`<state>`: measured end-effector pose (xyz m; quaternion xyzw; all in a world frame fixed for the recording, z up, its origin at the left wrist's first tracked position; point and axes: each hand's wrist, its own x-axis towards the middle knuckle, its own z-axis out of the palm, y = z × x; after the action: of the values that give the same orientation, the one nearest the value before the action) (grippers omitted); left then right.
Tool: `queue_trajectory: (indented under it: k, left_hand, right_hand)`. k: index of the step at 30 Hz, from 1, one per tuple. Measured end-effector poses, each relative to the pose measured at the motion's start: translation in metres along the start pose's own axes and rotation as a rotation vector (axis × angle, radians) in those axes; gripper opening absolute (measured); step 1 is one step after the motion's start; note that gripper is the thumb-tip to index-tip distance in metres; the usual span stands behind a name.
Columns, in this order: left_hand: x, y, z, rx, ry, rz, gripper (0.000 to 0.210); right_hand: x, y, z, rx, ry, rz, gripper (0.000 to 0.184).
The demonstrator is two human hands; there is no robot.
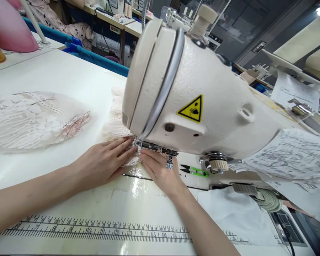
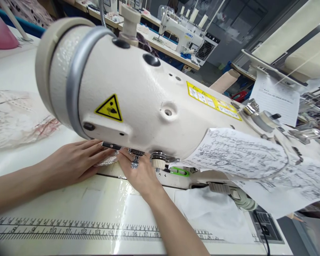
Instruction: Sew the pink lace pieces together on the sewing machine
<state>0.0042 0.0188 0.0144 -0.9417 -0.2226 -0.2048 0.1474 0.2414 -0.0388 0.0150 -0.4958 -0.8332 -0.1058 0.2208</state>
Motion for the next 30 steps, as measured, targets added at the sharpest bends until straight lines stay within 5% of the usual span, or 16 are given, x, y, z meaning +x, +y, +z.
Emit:
queue_trajectory:
  k: [6,19,30]
  left_hand:
    - [-0.005,-0.002,0.001,-0.038,0.024,0.064,0.049]
    - [-0.012,-0.029,0.005,-0.174,-0.002,0.132,0.049]
    - [-0.011,-0.029,0.005,-0.264,-0.161,0.037,0.059]
  right_hand:
    - [0.003,0.0,-0.002,-0.12,0.033,-0.079,0.018]
    - [0.009,-0.01,0.0,0.076,0.043,-0.154,0.026]
    - [0.009,-0.012,0.002,-0.013,0.019,-0.147,0.026]
